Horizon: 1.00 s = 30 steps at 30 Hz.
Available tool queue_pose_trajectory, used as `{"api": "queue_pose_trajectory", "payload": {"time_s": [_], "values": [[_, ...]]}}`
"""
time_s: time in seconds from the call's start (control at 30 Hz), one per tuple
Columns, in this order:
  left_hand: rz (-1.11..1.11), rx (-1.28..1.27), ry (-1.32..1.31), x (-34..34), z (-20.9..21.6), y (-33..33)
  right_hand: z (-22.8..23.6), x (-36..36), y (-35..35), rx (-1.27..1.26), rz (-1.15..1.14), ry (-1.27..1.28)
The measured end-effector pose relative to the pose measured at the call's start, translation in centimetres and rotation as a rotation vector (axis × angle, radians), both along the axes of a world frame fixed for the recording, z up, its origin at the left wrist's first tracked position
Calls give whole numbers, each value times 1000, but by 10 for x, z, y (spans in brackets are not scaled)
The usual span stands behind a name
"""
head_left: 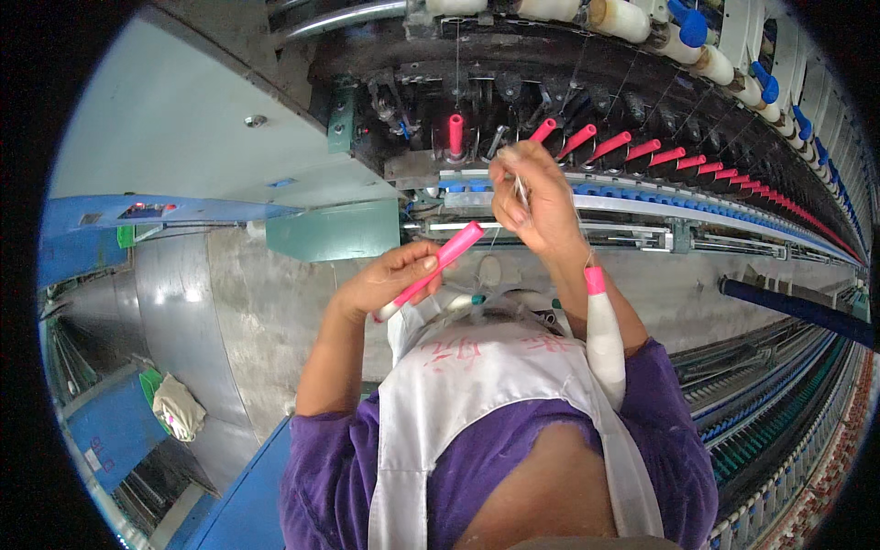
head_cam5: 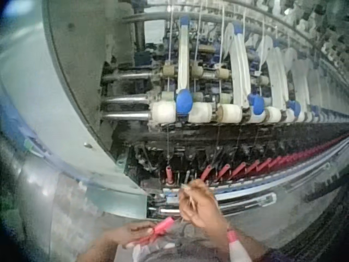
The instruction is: The person threads yarn through a spinning machine, guiding the thread through multiple guides and tensioners. They adjust the thread path and secure it onto spindles, repeating the process across several stations.
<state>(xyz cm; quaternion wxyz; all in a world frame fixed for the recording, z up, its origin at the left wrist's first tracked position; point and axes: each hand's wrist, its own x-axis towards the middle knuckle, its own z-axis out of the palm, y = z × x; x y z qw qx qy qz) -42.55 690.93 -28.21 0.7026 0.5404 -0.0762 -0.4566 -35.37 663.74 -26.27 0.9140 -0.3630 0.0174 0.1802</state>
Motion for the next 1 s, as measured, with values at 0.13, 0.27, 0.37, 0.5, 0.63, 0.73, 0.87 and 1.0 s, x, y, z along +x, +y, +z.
{"api": "queue_pose_trajectory", "payload": {"time_s": [0.13, 0.27, 0.37, 0.5, 0.63, 0.73, 0.87, 1.0], "values": [[-76, 251, -17, -10, -43, 45, -39, -13, 28, -1021, -105, -524], [-146, 533, 213, -24, -67, 131, -113, -8, 19, -1510, 432, -1194], [-112, 840, 371, -44, -54, 223, -156, 14, -29, -1847, 382, -592], [80, 1130, 40, -53, -76, 300, -197, 34, -55, -1943, 338, -506], [439, 1506, -743, -27, -146, 298, -238, 56, -24, -1978, -50, -460], [365, 1722, -781, 2, -171, 284, -248, 63, 0, -1922, -216, -322], [311, 1625, -903, 42, -140, 247, -183, 47, -9, -1861, -265, -442], [609, 814, -780, 66, -83, 132, -63, 22, -58, -1881, -66, -548]]}}
